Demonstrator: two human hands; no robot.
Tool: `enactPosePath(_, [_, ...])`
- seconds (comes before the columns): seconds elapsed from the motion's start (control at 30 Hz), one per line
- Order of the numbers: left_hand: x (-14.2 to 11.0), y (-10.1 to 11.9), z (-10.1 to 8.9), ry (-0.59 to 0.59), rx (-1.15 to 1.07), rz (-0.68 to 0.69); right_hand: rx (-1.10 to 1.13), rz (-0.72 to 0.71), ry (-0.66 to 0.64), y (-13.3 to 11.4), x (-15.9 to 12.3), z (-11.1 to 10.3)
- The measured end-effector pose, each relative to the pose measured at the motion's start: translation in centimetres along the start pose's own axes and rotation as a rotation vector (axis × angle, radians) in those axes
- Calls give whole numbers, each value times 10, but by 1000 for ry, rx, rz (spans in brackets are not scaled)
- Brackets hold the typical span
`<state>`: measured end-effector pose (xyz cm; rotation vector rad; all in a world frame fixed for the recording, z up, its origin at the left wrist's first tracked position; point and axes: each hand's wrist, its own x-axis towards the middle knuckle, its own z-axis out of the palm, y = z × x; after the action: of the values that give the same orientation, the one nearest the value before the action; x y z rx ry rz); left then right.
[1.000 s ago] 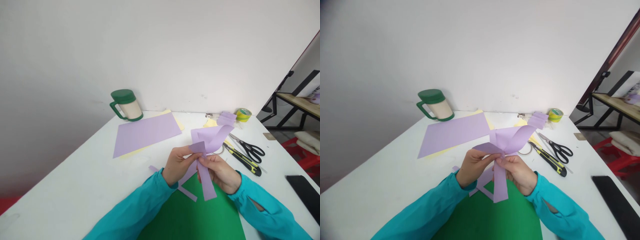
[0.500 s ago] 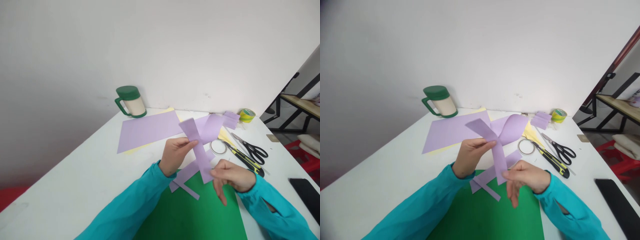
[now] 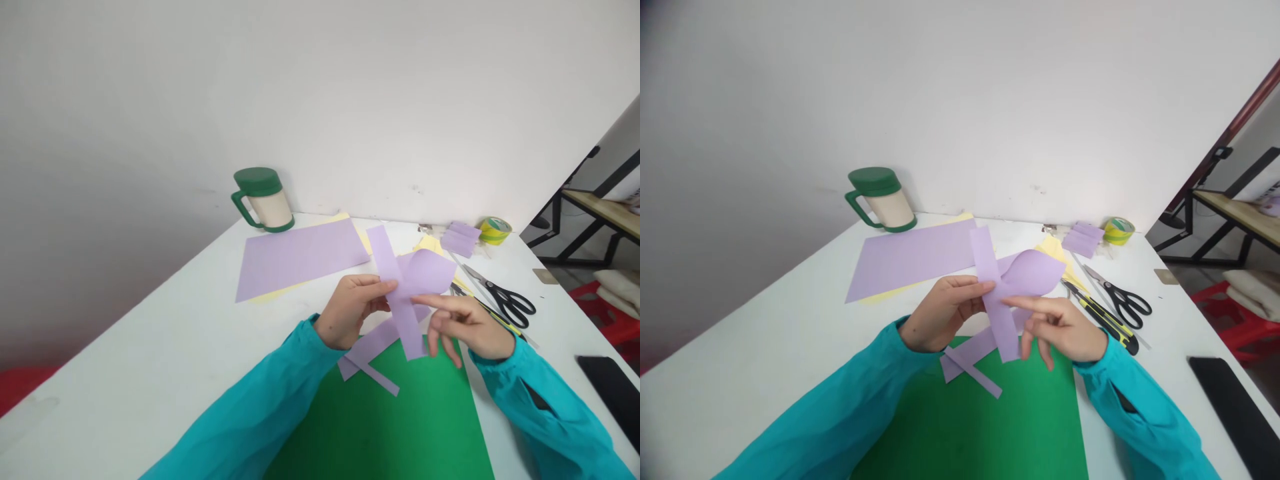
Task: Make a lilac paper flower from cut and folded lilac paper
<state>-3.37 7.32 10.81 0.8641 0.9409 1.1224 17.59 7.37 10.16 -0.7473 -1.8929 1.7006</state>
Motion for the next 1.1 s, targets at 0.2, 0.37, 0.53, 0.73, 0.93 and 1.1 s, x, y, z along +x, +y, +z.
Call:
enactPosePath(0.2, [-5, -4, 7, -46, -45, -53, -111, -21, 84, 7, 8, 13])
enactPosePath(0.37, [-9, -14, 14, -41, 67, 48, 138, 64, 194, 17, 20, 35])
enactPosePath(0.53, [-5, -22, 10, 13, 264, 218, 419, 173, 362, 16, 21, 49])
enactPosePath(0.73, [-2, -21, 5, 5, 344, 225, 415, 208, 346, 15, 19, 50])
enactPosePath(0.93, [0, -19, 3, -22, 365, 206, 290, 185, 365, 15, 17, 51])
enactPosePath(1.1, [2, -16, 0, 24, 390, 247, 209, 196, 371, 17, 17, 58])
